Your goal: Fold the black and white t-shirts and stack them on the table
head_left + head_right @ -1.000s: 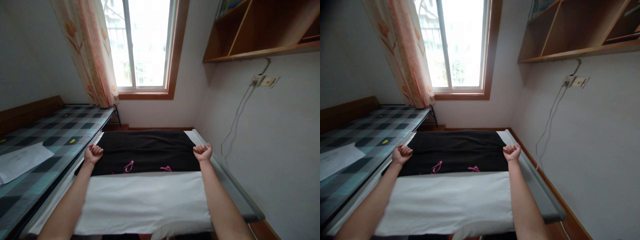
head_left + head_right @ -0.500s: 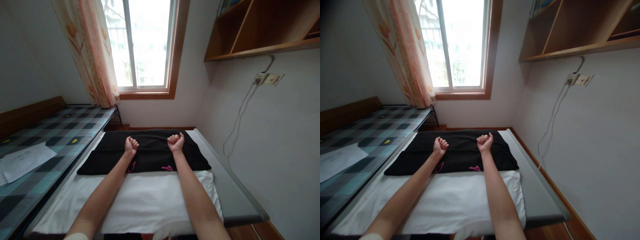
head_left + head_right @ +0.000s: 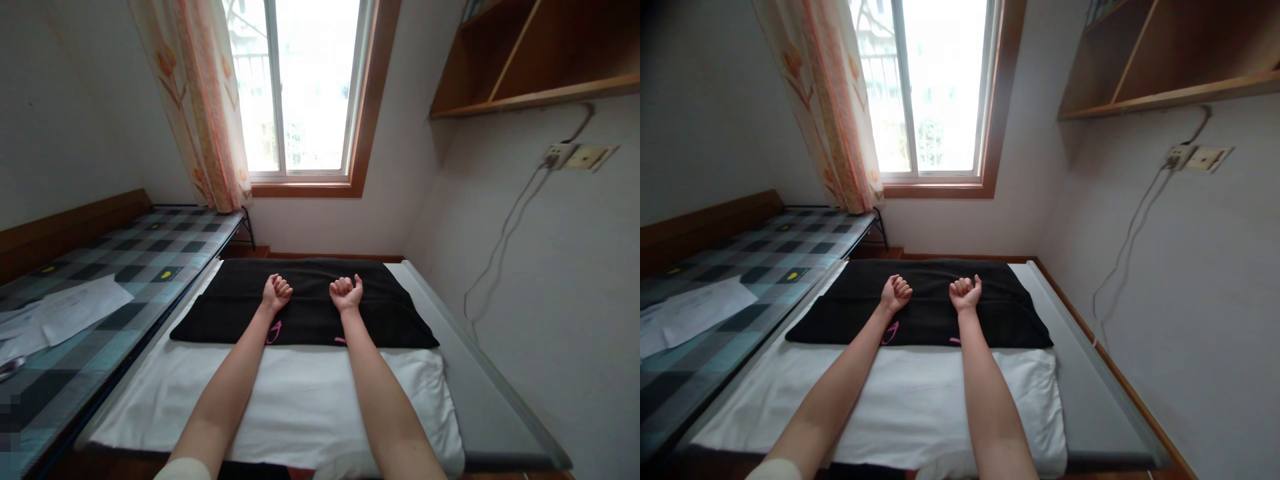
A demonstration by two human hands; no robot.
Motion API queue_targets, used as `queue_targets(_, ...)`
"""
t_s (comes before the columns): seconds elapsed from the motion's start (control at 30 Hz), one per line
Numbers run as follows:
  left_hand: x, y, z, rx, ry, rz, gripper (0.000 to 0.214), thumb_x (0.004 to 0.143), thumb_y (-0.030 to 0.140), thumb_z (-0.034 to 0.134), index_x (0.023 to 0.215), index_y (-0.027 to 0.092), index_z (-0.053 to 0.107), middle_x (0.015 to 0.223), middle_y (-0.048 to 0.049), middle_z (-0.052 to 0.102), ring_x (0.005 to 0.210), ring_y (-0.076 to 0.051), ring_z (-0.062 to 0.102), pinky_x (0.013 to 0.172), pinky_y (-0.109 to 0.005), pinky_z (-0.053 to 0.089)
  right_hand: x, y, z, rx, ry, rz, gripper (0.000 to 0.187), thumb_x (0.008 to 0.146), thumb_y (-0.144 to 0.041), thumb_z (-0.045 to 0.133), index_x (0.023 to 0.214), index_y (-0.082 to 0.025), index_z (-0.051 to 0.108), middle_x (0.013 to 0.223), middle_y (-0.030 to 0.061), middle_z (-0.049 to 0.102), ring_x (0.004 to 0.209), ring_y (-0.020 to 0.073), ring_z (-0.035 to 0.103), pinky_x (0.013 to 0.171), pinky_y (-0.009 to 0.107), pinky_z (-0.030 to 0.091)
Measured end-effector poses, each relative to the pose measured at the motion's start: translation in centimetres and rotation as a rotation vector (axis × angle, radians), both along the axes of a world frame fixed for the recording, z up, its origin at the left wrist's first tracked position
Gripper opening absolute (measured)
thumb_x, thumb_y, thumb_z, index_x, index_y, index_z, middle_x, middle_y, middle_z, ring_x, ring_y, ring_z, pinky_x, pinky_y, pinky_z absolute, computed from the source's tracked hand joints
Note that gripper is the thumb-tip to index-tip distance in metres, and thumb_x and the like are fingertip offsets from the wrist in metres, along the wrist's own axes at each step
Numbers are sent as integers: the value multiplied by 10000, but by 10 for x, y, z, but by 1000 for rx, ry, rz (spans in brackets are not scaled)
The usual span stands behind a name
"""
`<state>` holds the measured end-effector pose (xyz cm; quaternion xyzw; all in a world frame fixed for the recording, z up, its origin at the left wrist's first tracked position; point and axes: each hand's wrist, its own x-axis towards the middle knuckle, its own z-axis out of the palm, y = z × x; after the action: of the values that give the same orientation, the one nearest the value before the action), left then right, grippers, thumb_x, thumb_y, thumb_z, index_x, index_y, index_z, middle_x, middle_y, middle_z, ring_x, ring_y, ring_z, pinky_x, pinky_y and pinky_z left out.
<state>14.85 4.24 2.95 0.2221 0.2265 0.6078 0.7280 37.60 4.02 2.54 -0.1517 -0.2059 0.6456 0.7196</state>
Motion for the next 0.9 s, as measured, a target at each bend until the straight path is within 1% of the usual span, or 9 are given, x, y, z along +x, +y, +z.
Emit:
queue_targets(0.23, -87, -5, 4, -31, 5, 75, 493, 945, 196, 314, 471, 197, 179, 391, 64, 143, 330, -66, 134, 376, -239, 167, 66, -6, 1, -67, -88, 1, 543, 907, -374, 397, 499, -198, 86, 362, -68, 185, 337, 70, 151, 372, 229, 221)
queue_targets(0.37, -138, -15, 6, 4, 108, 226, 473, 967, 170, 265, 513, 189, 134, 420, 50, 122, 355, -67, 153, 393, -227, 203, 107, -12, 2, -61, -85, -29, 523, 922, -326, 367, 500, -196, 88, 355, -61, 205, 331, 73, 171, 371, 229, 225)
queue_targets(0.47, -167, -24, 10, 21, 149, 295, 451, 976, 161, 228, 546, 182, 94, 429, 39, 100, 363, -66, 154, 396, -215, 206, 137, -16, 1, -74, -97, -70, 509, 935, -302, 338, 503, -195, 90, 355, -59, 216, 329, 73, 177, 369, 225, 228)
queue_targets(0.53, -180, -28, 12, 24, 167, 327, 434, 969, 155, 214, 555, 177, 83, 418, 37, 100, 363, -64, 145, 398, -207, 212, 154, -19, 0, -85, -123, -127, 510, 943, -310, 326, 503, -196, 94, 354, -61, 209, 326, 73, 178, 368, 222, 234)
queue_targets(0.63, -187, -26, 12, 32, 221, 379, 426, 944, 164, 239, 533, 175, 127, 396, 46, 153, 359, -61, 158, 413, -200, 246, 165, -19, 0, -88, -217, -225, 530, 944, -365, 350, 494, -201, 123, 360, -72, 190, 326, 69, 184, 377, 215, 256)
queue_targets(0.7, -183, -22, 9, 38, 273, 411, 413, 926, 193, 286, 518, 178, 226, 396, 57, 228, 358, -60, 218, 433, -201, 283, 161, -17, 1, -101, -332, -292, 528, 920, -418, 402, 485, -211, 186, 379, -84, 207, 335, 67, 199, 386, 213, 268)
queue_targets(0.77, -173, -19, 5, 40, 331, 449, 361, 903, 231, 365, 545, 180, 376, 422, 58, 356, 387, -70, 349, 475, -211, 347, 149, -15, 3, -135, -533, -413, 496, 876, -483, 468, 491, -222, 296, 416, -82, 289, 359, 72, 267, 405, 218, 294)
queue_targets(0.83, -159, -17, 2, 101, 588, 500, 283, 874, 290, 450, 624, 178, 522, 514, 32, 526, 504, -109, 518, 562, -240, 429, 132, -15, 3, -129, -880, -553, 445, 834, -534, 516, 528, -222, 435, 490, -47, 437, 437, 98, 409, 475, 242, 374)
queue_targets(0.9, -142, -20, 0, 264, 1037, 522, 247, 845, 372, 516, 734, 182, 629, 701, -15, 669, 718, -177, 635, 710, -298, 490, 113, -18, 3, -17, -1309, -627, 405, 841, -536, 511, 610, -208, 569, 657, 19, 595, 622, 150, 561, 641, 291, 459)
